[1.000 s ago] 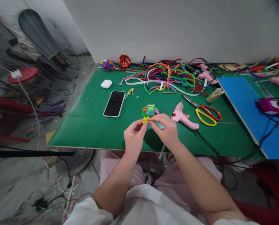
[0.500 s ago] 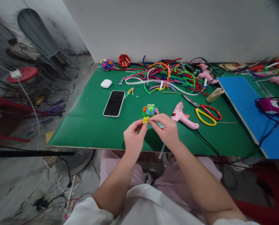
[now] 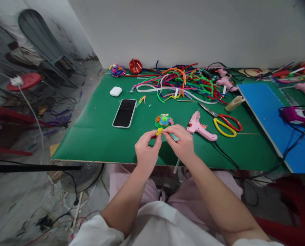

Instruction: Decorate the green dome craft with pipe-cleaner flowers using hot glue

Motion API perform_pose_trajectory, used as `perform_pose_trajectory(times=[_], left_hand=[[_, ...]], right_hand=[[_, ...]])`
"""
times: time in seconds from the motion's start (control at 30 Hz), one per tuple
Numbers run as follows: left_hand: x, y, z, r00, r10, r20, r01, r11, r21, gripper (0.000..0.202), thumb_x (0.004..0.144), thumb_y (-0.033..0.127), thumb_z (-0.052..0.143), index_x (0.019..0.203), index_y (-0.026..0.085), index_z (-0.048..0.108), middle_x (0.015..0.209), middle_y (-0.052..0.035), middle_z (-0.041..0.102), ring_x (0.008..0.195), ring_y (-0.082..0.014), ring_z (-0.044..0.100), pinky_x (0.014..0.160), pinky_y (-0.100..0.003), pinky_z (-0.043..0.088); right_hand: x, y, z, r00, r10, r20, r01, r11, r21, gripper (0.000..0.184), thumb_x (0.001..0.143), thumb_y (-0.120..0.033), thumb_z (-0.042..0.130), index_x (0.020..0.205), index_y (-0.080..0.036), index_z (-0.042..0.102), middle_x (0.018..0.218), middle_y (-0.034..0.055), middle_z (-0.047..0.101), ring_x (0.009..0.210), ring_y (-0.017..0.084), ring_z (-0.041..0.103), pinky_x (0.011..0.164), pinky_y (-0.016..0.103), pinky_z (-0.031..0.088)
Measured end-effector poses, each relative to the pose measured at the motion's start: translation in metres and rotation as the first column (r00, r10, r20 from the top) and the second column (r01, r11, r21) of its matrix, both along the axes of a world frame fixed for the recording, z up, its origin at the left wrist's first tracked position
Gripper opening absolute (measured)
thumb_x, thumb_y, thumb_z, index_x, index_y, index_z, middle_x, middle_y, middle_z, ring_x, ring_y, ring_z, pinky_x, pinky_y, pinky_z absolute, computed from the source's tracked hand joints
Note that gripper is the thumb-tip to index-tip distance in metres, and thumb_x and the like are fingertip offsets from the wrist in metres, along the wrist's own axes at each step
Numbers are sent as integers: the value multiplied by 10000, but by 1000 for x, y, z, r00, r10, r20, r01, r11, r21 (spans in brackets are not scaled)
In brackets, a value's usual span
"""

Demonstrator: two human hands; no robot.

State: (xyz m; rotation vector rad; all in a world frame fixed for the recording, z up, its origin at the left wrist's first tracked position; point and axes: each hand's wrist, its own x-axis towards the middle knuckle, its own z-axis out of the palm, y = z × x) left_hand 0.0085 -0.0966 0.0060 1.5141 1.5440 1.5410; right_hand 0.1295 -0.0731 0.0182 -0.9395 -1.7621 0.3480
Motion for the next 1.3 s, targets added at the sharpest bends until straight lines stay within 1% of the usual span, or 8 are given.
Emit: perform_pose_trajectory(times=[0.3,0.4,0.5,0.6,0.77,1.0,1.17,1.3], left_hand=[[-1,1,2,1000,1,25,-1,1000,-1,115,711,240,616,805,196,664,798,-22,664,742,-137,596,740,-257,469],[1,2,2,972,-6,235,33,994,-109,137,698,260,636,806,177,651,788,-18,667,704,-124,607,707,-250,484],[2,4,2,875,-11,485,115,976,-184,167,673,265,665,797,155,636,741,-8,665,671,-114,614,656,-236,496],[3,6,4,795,-44,605,199,961,-192,180,654,250,685,790,143,636,732,-12,665,684,-116,621,620,-218,498],[4,7,6,743,-49,668,251,945,-210,189,641,245,696,787,142,635,741,-11,655,671,-99,610,613,-207,504],[2,7,4,744,-41,667,245,946,-215,187,650,270,690,776,143,634,724,-9,641,658,-92,596,615,-209,500],[-4,9,0,735,-17,678,253,935,-250,211,637,288,703,761,138,622,682,-8,629,659,-107,606,547,-189,467],[-7,11,-4,733,-18,680,289,913,-288,216,639,285,707,780,136,638,695,-17,655,611,-79,587,534,-176,447]], right_hand=[[-2,-1,1,999,-31,5,31,999,-29,110,811,-184,531,800,-206,637,778,26,679,760,152,607,728,320,492],[-2,-1,0,1000,-27,-1,27,998,-61,97,809,-184,543,794,-205,636,782,23,680,766,148,609,735,314,492],[-1,0,2,999,-29,-25,26,995,-94,95,807,-183,550,793,-199,642,796,23,684,769,143,613,746,310,491],[2,0,4,998,-54,-40,50,993,-104,99,804,-179,551,800,-195,649,803,29,684,774,144,615,745,310,491],[3,-1,2,999,-50,6,51,996,-72,117,815,-188,536,817,-211,650,808,23,685,778,150,611,743,323,489],[-1,-3,-1,997,-14,72,16,1000,-22,143,823,-192,518,848,-210,658,799,33,678,780,158,595,738,330,481],[39,1,5,971,-112,210,122,992,-36,160,822,-221,519,897,-208,661,867,57,663,846,186,584,787,365,457],[97,11,-9,798,-306,520,420,900,-116,305,749,-345,613,989,-159,644,953,115,636,898,260,555,807,420,430]])
